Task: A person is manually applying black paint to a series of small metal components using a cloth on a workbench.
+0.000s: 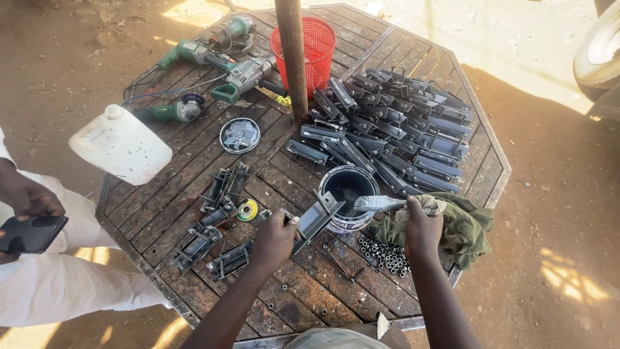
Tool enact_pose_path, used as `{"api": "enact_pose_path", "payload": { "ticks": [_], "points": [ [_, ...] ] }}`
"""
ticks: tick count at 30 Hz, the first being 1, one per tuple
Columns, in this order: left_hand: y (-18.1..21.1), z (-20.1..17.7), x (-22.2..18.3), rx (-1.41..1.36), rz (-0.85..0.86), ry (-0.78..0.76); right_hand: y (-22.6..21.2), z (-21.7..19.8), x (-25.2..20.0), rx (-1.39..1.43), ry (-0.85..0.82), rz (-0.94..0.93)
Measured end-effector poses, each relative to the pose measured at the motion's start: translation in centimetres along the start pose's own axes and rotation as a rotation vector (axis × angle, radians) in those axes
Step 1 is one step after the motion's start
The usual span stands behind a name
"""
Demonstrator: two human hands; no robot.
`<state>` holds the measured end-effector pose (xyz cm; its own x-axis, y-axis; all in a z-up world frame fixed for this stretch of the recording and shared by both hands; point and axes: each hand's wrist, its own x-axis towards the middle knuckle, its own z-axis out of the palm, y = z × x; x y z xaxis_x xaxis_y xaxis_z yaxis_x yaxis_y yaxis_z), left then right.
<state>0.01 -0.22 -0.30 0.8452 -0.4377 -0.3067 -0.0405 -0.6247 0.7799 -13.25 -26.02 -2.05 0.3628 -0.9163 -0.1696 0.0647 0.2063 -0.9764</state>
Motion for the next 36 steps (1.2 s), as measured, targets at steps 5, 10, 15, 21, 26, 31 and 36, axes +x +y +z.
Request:
{"api": "enact_pose_path", "payload": {
  "ticks": [5, 10, 15, 21, 26, 31, 36],
  "points": [
    [-0.9, -0.8, 1.6, -0.129, -0.132, -0.051, 1.6, 0.2, 1.1, 0.102, -0.004, 0.176],
    [0.0, -1.7, 1.0, -0.259, -0.187, -0.042, 2.9, 1.5, 1.6, 0.2, -0.055, 0.316],
    [1.3, -1.7, 0.7, -0.476, -0.236, -0.081, 2.4, 3.6, 1.6, 0.315, -0.115, 0.423],
    [2.6, -2.6, 0.7, -0.612, -0.285, -0.072, -0.5, 2.8, 2.7, 0.598, 0.02, 0.472],
    [2.3, -2.4, 0.9, -0.777, -0.329, -0.123, 2.1, 2.2, 3.0, 0.539, -0.075, 0.534],
    [1.8, -2.2, 1.3, -0.907, -0.359, -0.186, 0.1, 2.8, 3.6, 0.669, -0.048, 0.526],
    [-1.5, -1.5, 3.5, -1.039, -0.391, -0.233, -1.0, 2.2, 4.1, 0.728, -0.057, 0.507]
  ]
}}
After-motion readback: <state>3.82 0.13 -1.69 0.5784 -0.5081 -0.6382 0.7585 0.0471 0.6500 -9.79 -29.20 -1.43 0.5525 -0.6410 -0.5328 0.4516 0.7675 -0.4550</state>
